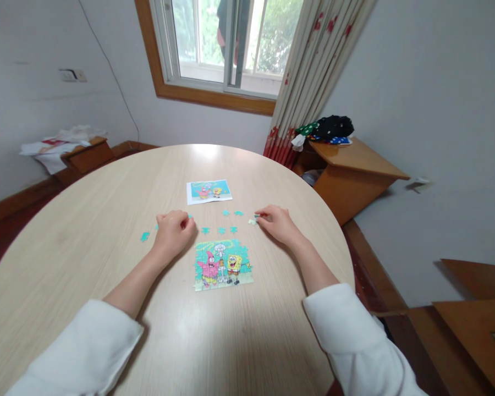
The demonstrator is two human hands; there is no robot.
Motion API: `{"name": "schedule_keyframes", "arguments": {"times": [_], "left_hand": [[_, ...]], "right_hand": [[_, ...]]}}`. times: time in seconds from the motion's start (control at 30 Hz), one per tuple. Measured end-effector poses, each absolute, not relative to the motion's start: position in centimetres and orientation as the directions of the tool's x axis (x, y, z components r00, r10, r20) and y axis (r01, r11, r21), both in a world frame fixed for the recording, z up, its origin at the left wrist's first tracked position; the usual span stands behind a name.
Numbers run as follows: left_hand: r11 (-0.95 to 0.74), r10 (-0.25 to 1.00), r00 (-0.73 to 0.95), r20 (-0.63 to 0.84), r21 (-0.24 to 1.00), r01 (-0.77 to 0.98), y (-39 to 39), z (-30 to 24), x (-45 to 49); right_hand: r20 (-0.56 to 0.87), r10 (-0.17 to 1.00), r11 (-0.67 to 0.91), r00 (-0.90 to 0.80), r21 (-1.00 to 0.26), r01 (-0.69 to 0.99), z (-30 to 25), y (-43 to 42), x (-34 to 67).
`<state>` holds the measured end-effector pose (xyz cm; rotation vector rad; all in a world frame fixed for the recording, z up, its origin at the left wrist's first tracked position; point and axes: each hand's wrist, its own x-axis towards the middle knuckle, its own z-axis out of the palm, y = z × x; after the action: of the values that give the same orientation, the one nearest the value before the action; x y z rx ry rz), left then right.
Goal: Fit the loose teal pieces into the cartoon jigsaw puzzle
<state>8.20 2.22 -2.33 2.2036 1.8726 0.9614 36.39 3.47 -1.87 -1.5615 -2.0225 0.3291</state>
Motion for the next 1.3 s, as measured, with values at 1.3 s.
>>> {"name": "schedule_keyframes", "arguments": {"times": [1.3], "left_hand": [[-0.228,0.922,0.035,0.386,0.467,0.855,2.3,-2.2,8.4]], "right_hand": [[0.173,0.902,0.426,-0.394,-0.494,0.758,-1.9,2.5,31.6]]}}
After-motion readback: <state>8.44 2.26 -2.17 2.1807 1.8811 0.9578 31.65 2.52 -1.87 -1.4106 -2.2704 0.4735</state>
